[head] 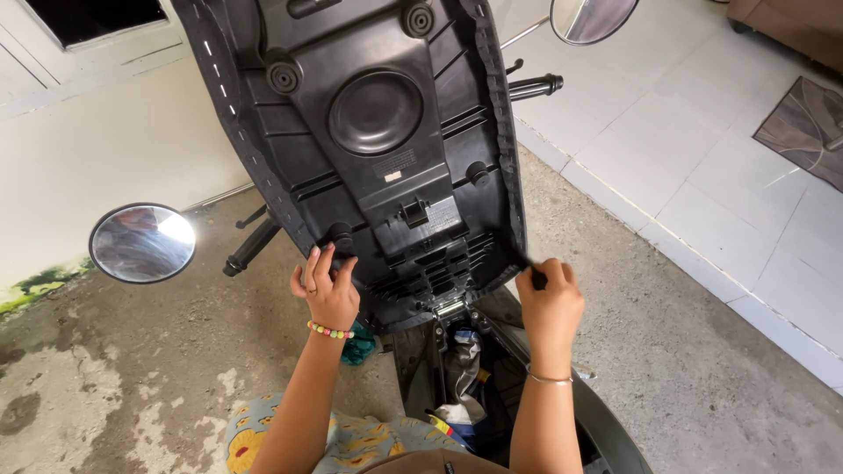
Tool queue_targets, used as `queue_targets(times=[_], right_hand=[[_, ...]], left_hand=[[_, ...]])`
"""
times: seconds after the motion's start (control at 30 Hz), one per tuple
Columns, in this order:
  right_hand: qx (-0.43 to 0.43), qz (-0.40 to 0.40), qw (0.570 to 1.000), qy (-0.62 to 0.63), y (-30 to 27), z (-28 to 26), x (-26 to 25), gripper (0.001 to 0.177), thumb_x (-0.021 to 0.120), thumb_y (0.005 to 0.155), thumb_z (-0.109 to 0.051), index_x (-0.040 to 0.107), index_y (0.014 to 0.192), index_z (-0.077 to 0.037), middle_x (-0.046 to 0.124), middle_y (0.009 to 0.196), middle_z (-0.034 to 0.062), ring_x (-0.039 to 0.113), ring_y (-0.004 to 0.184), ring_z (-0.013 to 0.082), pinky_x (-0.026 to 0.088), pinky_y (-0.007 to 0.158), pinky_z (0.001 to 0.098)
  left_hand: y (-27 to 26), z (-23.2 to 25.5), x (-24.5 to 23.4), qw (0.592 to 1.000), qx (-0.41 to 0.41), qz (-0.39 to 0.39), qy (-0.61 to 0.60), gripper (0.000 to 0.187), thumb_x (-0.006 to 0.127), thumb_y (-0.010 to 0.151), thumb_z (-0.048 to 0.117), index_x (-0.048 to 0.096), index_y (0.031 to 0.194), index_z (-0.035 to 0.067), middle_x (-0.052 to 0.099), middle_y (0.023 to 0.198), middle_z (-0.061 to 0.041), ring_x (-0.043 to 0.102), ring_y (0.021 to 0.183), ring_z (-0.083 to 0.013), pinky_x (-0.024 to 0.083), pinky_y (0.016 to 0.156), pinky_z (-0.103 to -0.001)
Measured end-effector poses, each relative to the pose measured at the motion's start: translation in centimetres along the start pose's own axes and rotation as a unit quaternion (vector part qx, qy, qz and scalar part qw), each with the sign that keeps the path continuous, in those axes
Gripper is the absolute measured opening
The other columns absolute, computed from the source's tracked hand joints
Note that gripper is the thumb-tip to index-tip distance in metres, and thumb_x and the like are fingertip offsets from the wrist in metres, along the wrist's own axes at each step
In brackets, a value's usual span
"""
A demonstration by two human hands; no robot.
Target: Repairing a component under the seat of a motorcycle using a tool.
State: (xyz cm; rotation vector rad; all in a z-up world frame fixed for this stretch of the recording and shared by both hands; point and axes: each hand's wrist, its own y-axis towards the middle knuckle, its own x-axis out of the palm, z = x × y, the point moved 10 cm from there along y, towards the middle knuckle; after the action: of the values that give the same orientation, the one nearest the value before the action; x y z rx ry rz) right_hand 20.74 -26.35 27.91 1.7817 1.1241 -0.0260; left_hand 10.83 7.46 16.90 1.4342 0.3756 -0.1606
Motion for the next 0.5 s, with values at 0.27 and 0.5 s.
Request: queue_targets(times=[0.27,0.5], right_hand=[[0.083,-0.055,0.995,-0.013,-1.9,1.2,-0.4,0.014,0.078,0.085,-0.011,0.069,0.09,-0.001,0.07,0.09,0.0142,0.069,0.071,0.0299,0.054,0.064,0.0393],[0.113,-0.021,0.993,0.01,-3.9,3.0,-1.2,0.016,0.08,0.084,-0.009,0.068,0.092,-0.001,0.071,0.09,0.0152,0.071,0.076,0.0294,0.056,0.069,0.038]], left_hand=[[1.2,2.3,0.0,0.999,-0.03,0.01,-0.029,0.026,0.06,0.092,0.003,0.078,0.102,0.018,0.06,0.132,-0.01,0.045,0.133,-0.0283,0.028,0.109,-0.052],[8.1,20.7,8.9,0.95,0.158,-0.208,-0.17,0.05,0.064,0.084,0.011,0.062,0.134,0.007,0.062,0.126,-0.005,0.059,0.115,-0.0199,0.043,0.101,-0.039]])
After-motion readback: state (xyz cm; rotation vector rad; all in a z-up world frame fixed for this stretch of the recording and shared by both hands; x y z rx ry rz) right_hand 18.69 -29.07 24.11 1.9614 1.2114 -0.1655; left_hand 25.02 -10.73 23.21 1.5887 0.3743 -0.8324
